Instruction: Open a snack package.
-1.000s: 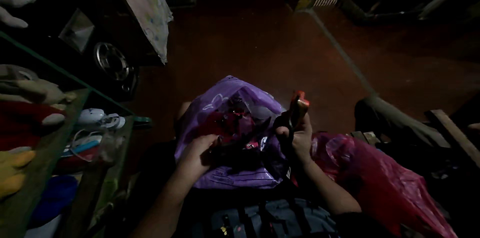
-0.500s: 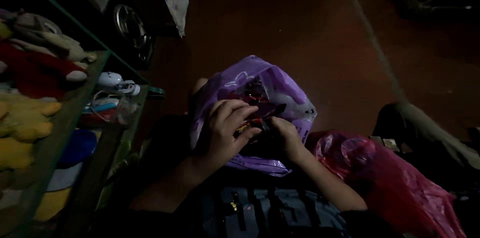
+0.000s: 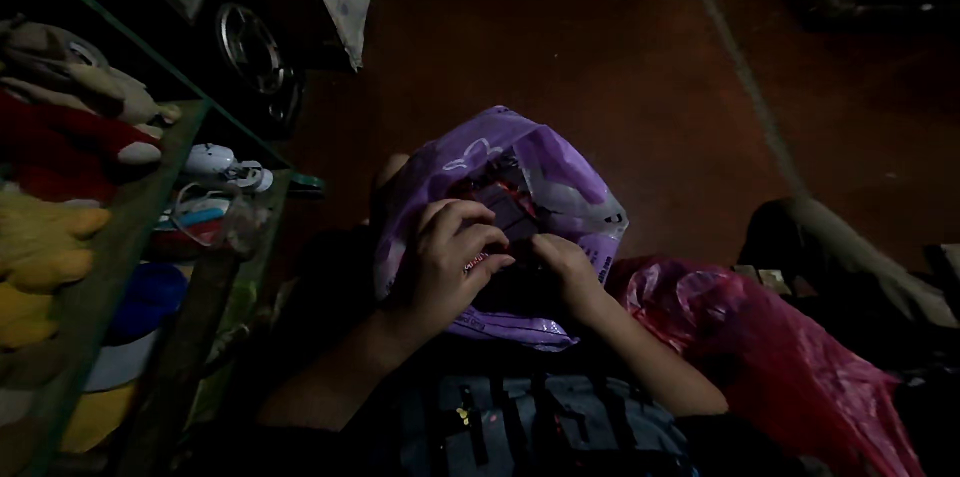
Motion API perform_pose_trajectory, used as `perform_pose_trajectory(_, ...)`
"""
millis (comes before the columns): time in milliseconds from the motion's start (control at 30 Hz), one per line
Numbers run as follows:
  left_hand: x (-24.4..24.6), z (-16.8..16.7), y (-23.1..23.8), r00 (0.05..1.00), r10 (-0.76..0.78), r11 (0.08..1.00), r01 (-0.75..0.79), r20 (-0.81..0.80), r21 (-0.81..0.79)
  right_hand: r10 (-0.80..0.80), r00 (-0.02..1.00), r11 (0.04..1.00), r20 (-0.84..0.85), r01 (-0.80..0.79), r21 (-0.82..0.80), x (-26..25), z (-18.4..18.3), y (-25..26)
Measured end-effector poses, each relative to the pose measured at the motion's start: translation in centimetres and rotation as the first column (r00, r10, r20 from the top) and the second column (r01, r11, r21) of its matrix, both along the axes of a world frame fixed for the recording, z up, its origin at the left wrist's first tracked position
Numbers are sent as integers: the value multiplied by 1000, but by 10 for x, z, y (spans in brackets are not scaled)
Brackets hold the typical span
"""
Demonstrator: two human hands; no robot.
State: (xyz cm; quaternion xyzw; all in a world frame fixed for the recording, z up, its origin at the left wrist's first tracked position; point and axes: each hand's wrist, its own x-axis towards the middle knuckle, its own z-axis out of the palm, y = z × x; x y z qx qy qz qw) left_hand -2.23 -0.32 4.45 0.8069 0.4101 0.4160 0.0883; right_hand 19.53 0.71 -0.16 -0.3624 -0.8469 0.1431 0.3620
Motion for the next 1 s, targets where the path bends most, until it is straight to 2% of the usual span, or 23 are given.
perform_pose_trajectory(100, -2, 1, -2, 991, -24, 1000, 24, 129, -4, -87, 993, 985, -81, 73, -157, 1, 0, -1)
perform_pose_trajectory(200, -7, 3, -4, 920, -61, 996, 83, 388, -39, -264, 892, 916, -366, 113, -384, 6, -1, 3)
perform_pose_trajectory(300, -10, 4, -3, 727, -73, 956, 247, 683, -161, -290, 702, 906, -650, -18, -423, 15, 1, 10)
perform_pose_trajectory(400, -10, -1, 0, 544, 41, 890, 361, 838, -278, -188, 561, 896, -806, -238, -375, 17, 0, 11)
perform_pose_trajectory(500, -6, -3, 2, 486, 124, 865, 374, 865, -334, -107, 411, 763, -905, -549, -340, 10, -1, 8)
perform_pose_trajectory(567, -4, -3, 2, 488, 134, 866, 365, 862, -341, -69, 374, 690, -925, -652, -315, 8, -1, 7)
perform_pose_trajectory(667, -4, -4, 2, 536, 150, 871, 326, 831, -368, -115, 357, 711, -927, -622, -328, 6, 3, 5)
perform_pose_trajectory(833, -3, -10, 1, 547, 146, 871, 324, 824, -370, -311, 302, 791, -901, -443, -422, 2, 12, 2)
perform_pose_trajectory(1000, 2, -13, 1, 522, 177, 864, 323, 835, -386, -329, 297, 793, -897, -429, -433, 3, 12, 2)
